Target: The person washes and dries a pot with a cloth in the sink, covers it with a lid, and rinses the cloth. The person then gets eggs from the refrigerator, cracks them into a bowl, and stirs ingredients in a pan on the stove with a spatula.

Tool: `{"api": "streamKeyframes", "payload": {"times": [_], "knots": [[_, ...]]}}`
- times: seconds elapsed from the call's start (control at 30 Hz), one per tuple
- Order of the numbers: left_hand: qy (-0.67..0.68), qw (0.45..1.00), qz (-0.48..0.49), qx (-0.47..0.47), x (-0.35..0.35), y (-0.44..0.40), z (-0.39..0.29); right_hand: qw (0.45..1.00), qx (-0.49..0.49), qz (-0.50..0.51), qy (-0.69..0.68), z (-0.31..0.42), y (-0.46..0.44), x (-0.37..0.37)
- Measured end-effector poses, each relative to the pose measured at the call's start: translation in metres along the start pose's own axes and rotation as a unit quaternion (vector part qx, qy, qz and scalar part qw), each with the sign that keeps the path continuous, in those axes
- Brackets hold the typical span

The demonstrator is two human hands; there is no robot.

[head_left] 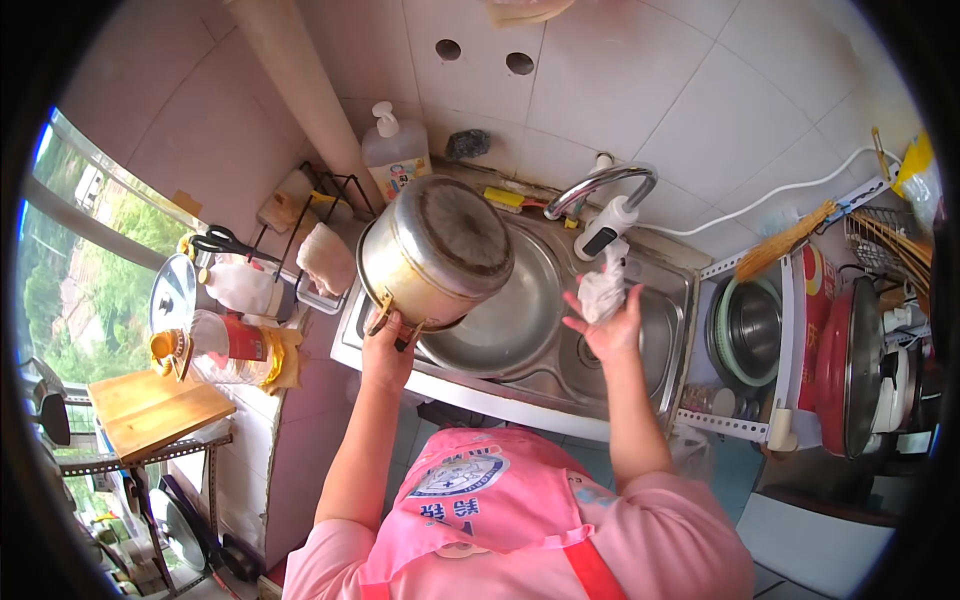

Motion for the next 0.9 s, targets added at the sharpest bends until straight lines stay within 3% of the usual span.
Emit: {"api": "streamKeyframes", "payload": {"times": [0.07, 0.17, 0.33, 0.4, 0.53, 0.67, 0.9], "knots": [[0.014, 1.0, -0.003, -0.012, -0.01, -0.002, 0.007, 0.998, 0.034, -0.051, -0.022, -0.014, -0.006, -0.009], [0.038, 0.999, -0.015, -0.033, -0.009, -0.001, 0.01, 0.995, 0.002, -0.091, 0.041, -0.024, -0.026, -0.001], [0.037, 0.999, -0.005, -0.034, -0.005, 0.007, 0.013, 0.997, 0.036, -0.066, -0.013, -0.038, -0.069, -0.011], [0.036, 0.999, -0.003, -0.029, -0.005, 0.011, 0.012, 0.99, -0.01, -0.105, 0.097, -0.041, -0.077, -0.004], [0.035, 0.999, -0.012, -0.034, -0.004, 0.022, 0.011, 0.978, -0.042, -0.167, 0.118, -0.052, -0.085, 0.008], [0.043, 0.999, -0.014, -0.03, -0.012, 0.027, 0.014, 0.986, -0.026, -0.115, 0.121, -0.051, -0.092, 0.019], [0.033, 0.999, -0.008, -0.016, -0.015, 0.038, 0.006, 0.954, -0.001, -0.114, 0.277, -0.056, -0.1, 0.031]]}}
Point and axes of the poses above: each hand's wrist, its own y-axis away from the middle knuckle, its own x-axis out of the palm, z = x × y, the point moved 2 cm from there along -y, towards the middle knuckle, and after that the axes turned 4 degrees about -y, right-handed, at the moved point
